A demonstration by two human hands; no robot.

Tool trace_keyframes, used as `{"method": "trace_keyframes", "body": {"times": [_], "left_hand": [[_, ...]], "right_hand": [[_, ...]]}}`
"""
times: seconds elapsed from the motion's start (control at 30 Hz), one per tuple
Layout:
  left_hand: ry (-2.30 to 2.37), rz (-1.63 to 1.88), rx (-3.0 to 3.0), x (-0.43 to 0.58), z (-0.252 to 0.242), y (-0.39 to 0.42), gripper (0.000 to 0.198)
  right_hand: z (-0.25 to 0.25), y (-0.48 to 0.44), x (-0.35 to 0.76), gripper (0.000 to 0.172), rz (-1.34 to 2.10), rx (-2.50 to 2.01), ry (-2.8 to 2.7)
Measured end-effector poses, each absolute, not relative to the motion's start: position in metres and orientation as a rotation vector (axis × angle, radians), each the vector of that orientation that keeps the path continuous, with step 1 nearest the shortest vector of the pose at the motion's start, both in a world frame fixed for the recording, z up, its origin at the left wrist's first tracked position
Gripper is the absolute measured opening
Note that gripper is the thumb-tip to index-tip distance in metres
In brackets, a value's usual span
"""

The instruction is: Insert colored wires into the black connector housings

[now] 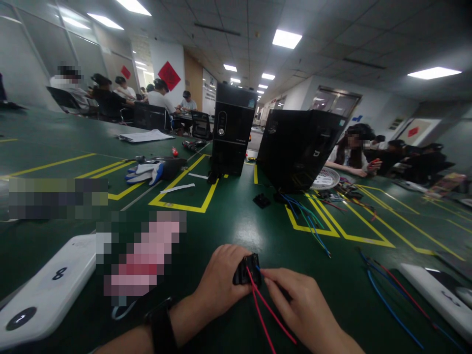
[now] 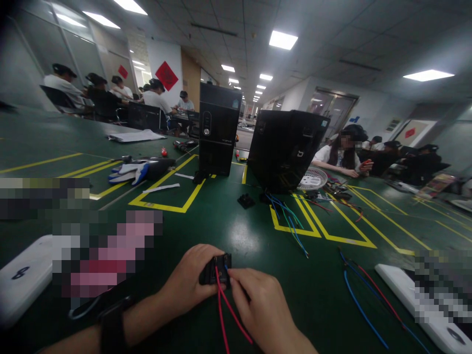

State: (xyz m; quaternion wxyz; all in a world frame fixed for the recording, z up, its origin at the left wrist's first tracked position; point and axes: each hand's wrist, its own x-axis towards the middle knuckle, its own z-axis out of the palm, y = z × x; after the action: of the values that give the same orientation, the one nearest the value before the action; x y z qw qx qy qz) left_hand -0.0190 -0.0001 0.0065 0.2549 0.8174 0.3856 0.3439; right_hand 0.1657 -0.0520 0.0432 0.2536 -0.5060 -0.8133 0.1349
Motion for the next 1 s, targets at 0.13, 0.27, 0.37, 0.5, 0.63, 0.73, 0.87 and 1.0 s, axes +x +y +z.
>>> {"method": "trace_keyframes", "body": {"times": [0.13,0.27,0.37,0.5,0.63,0.73,0.87,1.0], "left_hand": [[1.039,0.935,2.219,-0.019,0.007,0.000,0.035],[1.100,0.905,2.236,-0.019,0.010,-0.001,0.035],[1.190,0.887,2.260,-0.019,0.011,-0.001,0.038],[1.227,0.859,2.275,-0.019,0.011,-0.002,0.040],[1.237,0.849,2.282,-0.019,0.011,-0.003,0.040],[1.269,0.859,2.280,-0.019,0.010,-0.004,0.040],[1.280,0.860,2.273,-0.020,0.010,-0.004,0.042],[1.259,0.856,2.256,-0.020,0.012,-0.005,0.042]], "right_hand": [[0.042,-0.053,0.166,0.027,0.419,-1.416,-2.252],[0.046,-0.052,0.168,0.027,0.484,-1.481,-2.247],[0.050,-0.052,0.169,0.026,0.496,-1.596,-2.224],[0.053,-0.052,0.170,0.020,0.512,-1.692,-2.229],[0.052,-0.053,0.169,0.022,0.509,-1.725,-2.245],[0.054,-0.054,0.168,0.025,0.503,-1.611,-2.192],[0.062,-0.057,0.171,0.014,0.224,-1.334,-1.904],[0.064,-0.059,0.182,0.013,-0.029,-1.320,-1.635]]}}
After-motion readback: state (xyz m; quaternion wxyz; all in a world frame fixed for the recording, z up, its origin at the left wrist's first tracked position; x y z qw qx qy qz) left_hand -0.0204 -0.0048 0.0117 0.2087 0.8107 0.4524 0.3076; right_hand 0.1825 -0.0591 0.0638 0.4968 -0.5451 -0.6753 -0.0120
